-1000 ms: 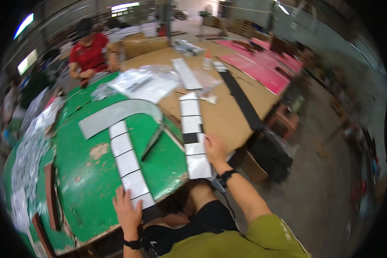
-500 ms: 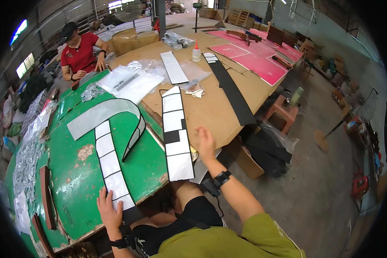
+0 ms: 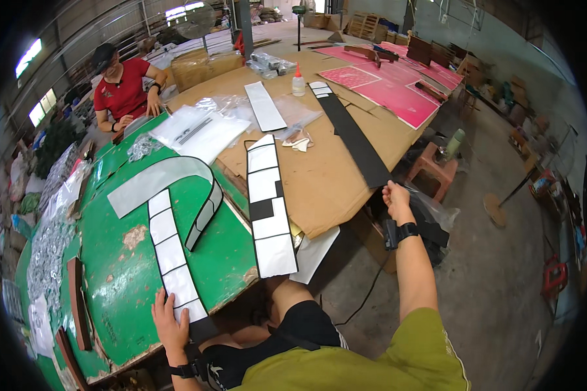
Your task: Assembling wooden slats by attaching black plastic end caps and organizing them on a workbench.
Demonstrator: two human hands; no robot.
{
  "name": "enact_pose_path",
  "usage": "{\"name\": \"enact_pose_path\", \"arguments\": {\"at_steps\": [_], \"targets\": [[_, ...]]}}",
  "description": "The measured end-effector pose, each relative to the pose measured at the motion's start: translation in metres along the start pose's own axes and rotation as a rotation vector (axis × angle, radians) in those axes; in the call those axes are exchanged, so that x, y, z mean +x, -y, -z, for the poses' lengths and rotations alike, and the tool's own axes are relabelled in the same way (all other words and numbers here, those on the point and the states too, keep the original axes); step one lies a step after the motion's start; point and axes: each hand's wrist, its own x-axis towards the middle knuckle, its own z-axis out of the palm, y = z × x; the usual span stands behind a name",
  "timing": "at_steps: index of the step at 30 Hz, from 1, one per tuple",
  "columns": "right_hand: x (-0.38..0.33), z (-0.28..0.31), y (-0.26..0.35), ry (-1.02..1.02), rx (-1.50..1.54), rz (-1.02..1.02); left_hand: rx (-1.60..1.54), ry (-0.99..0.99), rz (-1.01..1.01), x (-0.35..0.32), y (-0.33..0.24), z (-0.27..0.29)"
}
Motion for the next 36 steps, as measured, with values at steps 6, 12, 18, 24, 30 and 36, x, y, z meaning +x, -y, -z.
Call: {"name": "enact_pose_path", "arguments": {"at_steps": [6, 12, 18, 24, 30, 36], "targets": [[0.012, 0.001, 0.07, 0.173, 0.695, 0.008, 0.024, 0.011, -0.002, 0.001, 0.0, 0.0], [-0.045, -0.025, 0.123, 0.228, 0.815, 0.062, 0.015, 0.006, 0.01, -0.001, 0.0, 0.001], [-0.162, -0.069, 0.053, 0.44, 0.655, 0.01, 0.021, -0.001, 0.005, -0.002, -0.003, 0.005], [-0.276, -0.084, -0.023, 0.618, 0.497, -0.261, -0.008, -0.001, 0.009, -0.001, -0.004, 0.006], [-0.321, -0.08, -0.054, 0.669, 0.093, -0.058, 0.011, -0.014, 0.048, 0.001, -0.01, 0.008], [-0.297, -0.072, -0.066, 0.703, -0.186, 0.095, -0.022, -0.029, 0.02, 0.004, -0.012, 0.01]]}}
